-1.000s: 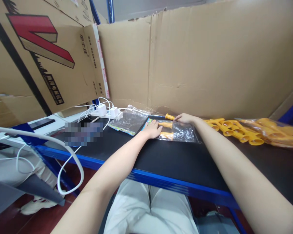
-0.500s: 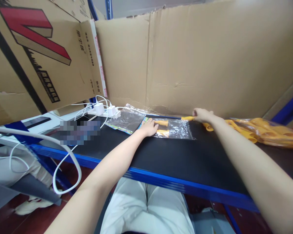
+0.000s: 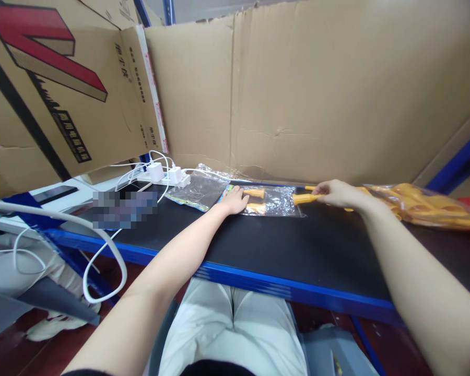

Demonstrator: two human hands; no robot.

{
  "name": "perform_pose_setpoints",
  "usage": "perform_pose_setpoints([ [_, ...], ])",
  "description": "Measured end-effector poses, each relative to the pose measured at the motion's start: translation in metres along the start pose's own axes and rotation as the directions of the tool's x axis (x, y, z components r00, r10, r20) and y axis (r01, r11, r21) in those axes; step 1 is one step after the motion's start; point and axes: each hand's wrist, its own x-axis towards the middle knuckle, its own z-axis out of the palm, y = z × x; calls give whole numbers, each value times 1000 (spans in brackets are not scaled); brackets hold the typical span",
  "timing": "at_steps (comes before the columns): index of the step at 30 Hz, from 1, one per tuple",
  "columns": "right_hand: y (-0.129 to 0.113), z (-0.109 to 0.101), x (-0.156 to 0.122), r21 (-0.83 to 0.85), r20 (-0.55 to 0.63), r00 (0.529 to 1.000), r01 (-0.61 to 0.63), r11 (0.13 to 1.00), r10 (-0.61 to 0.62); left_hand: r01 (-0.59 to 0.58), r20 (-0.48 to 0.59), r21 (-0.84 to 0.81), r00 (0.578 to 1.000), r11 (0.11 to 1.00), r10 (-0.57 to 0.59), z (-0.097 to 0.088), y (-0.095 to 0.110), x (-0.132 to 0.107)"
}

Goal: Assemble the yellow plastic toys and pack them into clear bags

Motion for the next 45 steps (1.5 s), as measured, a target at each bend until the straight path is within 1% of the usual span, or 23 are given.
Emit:
perform_pose_setpoints([
  [2,-7,6,0,65,124,991,33,997,-41,-2,-5,-1,1000,1000,2,1,-1,1],
  [3,-12,8,0,94,164,984,61,994,-76,-5,-6,1,1000,1000,5,1,-1,1],
  [5,-23,12,-1,130,194,970,123,984,-147,-12,-3,12,1000,1000,12,0,-1,1],
  [7,-33,17,-3,130,216,961,147,981,-173,-24,7,31,1000,999,24,-2,-1,0],
  [9,-39,22,-4,98,204,964,152,984,-169,-44,12,59,999,997,43,-6,0,-2],
  [13,-45,30,-5,-14,83,987,136,991,-134,-79,-6,124,997,989,81,-11,7,-8],
  [15,-49,31,-6,-71,40,991,127,989,-124,-84,-18,120,996,989,87,-10,10,-10],
  [17,-54,30,-7,-114,27,993,118,986,-116,-92,-18,77,995,993,93,-7,11,-9],
  [21,-62,25,-11,-111,29,998,62,992,-59,-120,-12,-2,993,993,120,0,9,-2],
  [26,-64,17,-14,-111,51,998,47,993,-42,-145,-15,-32,989,989,145,1,7,1],
  [30,-60,14,-14,-73,117,992,53,996,-44,-125,5,-26,992,992,125,-1,10,-3],
  [34,-58,11,-15,-43,145,988,66,997,-59,-112,13,8,994,994,112,-3,12,-5],
  [38,-57,6,-18,-23,160,985,74,997,-69,-110,5,55,994,992,110,-2,13,-6],
  [41,-52,2,-18,-7,203,976,74,997,-71,-113,-8,61,993,992,114,1,13,-5],
  [43,-50,2,-17,-13,201,979,48,999,-45,-119,-21,65,992,991,121,2,12,-3],
  [45,-50,6,-15,-45,154,988,9,999,-2,-134,-25,73,990,988,136,4,10,1],
])
